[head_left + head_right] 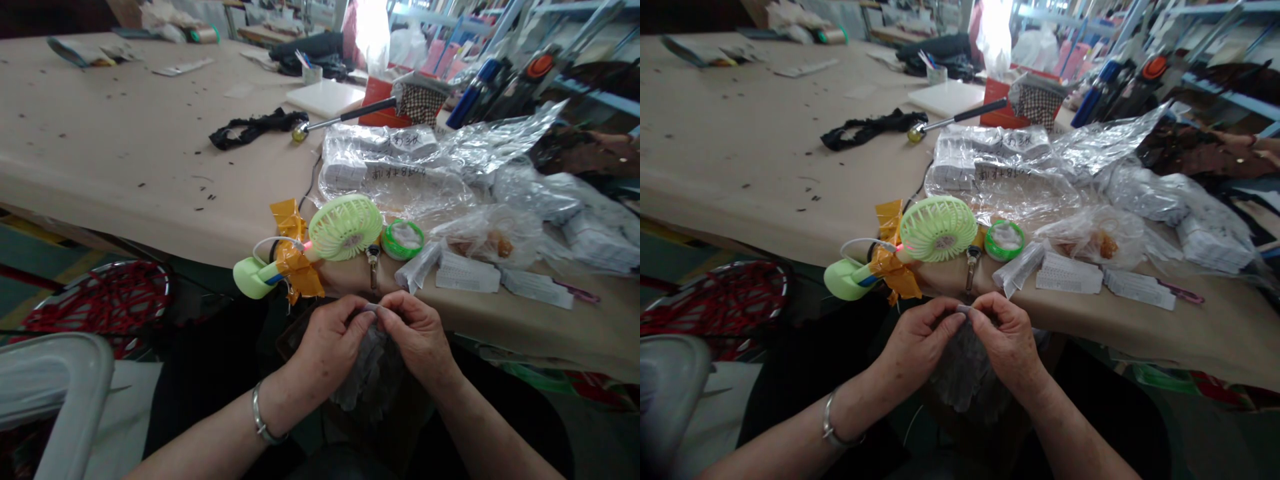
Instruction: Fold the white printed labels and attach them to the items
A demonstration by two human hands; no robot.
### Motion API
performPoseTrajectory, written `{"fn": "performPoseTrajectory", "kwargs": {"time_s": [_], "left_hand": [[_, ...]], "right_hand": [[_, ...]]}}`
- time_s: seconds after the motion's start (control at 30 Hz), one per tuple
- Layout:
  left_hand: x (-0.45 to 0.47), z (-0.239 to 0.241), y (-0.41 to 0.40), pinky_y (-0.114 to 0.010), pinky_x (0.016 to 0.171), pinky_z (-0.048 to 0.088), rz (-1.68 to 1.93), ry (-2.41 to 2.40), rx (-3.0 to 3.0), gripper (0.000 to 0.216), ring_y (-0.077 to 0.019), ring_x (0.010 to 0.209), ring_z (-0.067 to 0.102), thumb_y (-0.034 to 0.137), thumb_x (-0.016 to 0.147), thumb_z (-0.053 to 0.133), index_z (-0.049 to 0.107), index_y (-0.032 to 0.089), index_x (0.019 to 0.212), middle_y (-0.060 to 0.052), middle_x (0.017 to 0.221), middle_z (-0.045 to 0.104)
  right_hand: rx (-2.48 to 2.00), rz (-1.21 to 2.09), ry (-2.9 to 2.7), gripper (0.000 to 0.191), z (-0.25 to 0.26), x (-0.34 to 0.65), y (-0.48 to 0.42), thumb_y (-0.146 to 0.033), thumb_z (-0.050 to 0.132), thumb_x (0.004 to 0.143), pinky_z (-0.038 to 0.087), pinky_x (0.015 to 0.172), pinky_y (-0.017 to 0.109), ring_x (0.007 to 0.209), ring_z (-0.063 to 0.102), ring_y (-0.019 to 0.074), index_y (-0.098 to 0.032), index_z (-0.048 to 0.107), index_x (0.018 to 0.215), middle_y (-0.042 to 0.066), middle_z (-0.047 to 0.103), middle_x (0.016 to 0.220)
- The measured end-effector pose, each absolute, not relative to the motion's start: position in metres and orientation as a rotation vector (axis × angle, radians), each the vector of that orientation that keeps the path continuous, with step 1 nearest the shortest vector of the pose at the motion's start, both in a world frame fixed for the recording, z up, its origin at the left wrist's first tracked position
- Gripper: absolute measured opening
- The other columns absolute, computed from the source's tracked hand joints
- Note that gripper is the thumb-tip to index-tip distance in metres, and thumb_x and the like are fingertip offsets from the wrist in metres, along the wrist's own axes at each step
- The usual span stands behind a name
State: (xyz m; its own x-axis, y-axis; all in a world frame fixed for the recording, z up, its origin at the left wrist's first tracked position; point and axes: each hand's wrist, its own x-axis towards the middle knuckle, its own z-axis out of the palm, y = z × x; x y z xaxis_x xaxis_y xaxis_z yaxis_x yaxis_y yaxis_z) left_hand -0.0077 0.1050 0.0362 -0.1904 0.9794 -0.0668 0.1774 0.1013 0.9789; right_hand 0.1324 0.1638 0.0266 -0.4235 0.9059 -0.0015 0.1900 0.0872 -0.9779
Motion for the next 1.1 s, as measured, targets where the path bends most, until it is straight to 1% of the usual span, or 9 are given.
{"fn": "performPoseTrajectory", "kwargs": {"time_s": [0.3, 0.77, 1.1], "left_hand": [[-0.009, 0.034, 0.112, -0.020, 0.060, 0.041, 1.186, 1.639, 1.386, 0.019, -0.0105, 0.063, 0.058, 0.023, 0.088, 0.050, 0.066, 0.018, 0.081, 0.001, 0.070, 0.065], [-0.010, 0.029, 0.117, -0.020, 0.059, 0.041, 1.206, 1.648, 1.372, 0.022, -0.0112, 0.061, 0.056, 0.025, 0.087, 0.050, 0.068, 0.019, 0.076, 0.002, 0.065, 0.063], [-0.009, 0.032, 0.123, -0.019, 0.058, 0.041, 1.258, 1.610, 1.295, 0.022, -0.0106, 0.060, 0.055, 0.020, 0.085, 0.052, 0.068, 0.019, 0.069, 0.003, 0.063, 0.064]], "right_hand": [[-1.067, 1.301, -1.787, 0.013, 0.028, 0.131, 0.168, -0.027, 0.058, 0.081, 0.038, 0.054, 0.021, 0.055, 0.046, 0.0096, -0.018, 0.060, 0.073, -0.004, 0.052, 0.059], [-1.055, 1.267, -1.799, 0.013, 0.026, 0.129, 0.171, -0.025, 0.057, 0.082, 0.039, 0.055, 0.022, 0.056, 0.047, 0.0099, -0.018, 0.059, 0.071, -0.004, 0.052, 0.059], [-1.059, 1.266, -1.753, 0.013, 0.023, 0.127, 0.174, -0.027, 0.057, 0.083, 0.039, 0.055, 0.023, 0.055, 0.049, 0.0107, -0.019, 0.059, 0.073, -0.004, 0.053, 0.057]]}}
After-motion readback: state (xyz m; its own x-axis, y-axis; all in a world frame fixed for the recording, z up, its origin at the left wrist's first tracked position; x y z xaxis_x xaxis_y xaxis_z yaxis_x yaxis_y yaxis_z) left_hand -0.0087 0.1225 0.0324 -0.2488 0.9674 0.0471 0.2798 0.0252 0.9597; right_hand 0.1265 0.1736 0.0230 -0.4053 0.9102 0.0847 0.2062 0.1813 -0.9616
